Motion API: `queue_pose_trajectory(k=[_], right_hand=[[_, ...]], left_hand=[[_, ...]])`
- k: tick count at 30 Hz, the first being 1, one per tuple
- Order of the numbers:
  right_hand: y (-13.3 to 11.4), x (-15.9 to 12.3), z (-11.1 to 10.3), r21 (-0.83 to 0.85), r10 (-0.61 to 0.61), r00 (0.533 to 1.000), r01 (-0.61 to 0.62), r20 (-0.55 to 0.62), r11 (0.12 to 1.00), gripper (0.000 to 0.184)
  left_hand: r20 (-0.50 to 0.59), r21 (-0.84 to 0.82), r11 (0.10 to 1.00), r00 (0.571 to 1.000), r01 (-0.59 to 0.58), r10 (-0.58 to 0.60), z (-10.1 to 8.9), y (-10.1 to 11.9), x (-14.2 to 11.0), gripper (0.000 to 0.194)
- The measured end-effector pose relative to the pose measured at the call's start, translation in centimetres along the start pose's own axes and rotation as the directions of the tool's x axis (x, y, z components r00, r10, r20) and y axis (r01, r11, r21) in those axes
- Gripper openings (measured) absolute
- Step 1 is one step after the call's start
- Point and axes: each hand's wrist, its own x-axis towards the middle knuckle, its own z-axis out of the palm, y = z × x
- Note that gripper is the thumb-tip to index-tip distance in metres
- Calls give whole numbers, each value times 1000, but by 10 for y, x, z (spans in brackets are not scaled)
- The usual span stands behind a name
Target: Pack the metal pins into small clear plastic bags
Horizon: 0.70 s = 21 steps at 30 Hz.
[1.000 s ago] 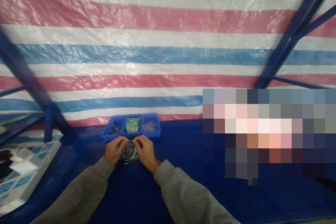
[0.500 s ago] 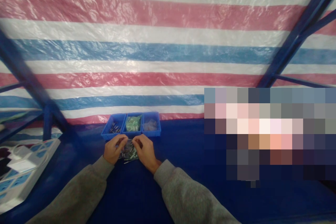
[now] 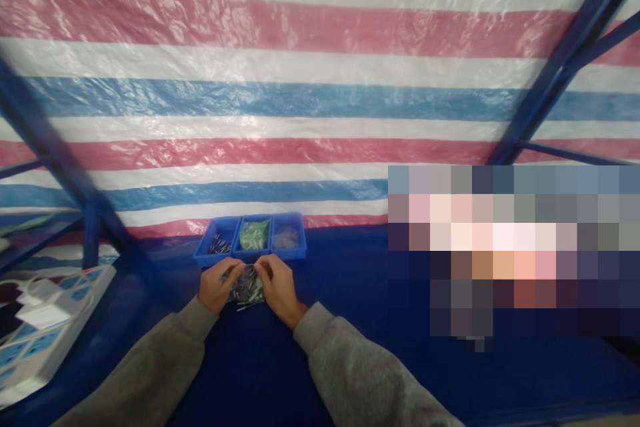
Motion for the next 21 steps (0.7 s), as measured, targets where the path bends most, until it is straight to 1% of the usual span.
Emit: queue_pose_trajectory(k=[3,6,10,15,18,21], right_hand=[[0,0,0,-7,-6,1000,6,-1,1000,19],[0,1,0,-18,-21,1000,21,15,1000,20],[1,1,1,-26,-36,999,37,31,999,18],[0,1,0,-25,-34,999,35,37,999,17],[-1,1,-1,-22,-46,999,47,28,999,20],[-2,2,-1,-19,-53,999,53,-1,998,23]], left_hand=[[16,31,1000,1000,-2,1,-2,1,0,25],[3,37,999,1000,-14,13,-3,3,1,26],[-50,15,999,998,-30,31,-3,5,1,20],[-64,-26,998,996,-58,56,-4,7,0,15],[-95,-33,999,995,-37,34,-5,6,0,15],[-141,-69,997,990,18,-27,-7,5,1,15]])
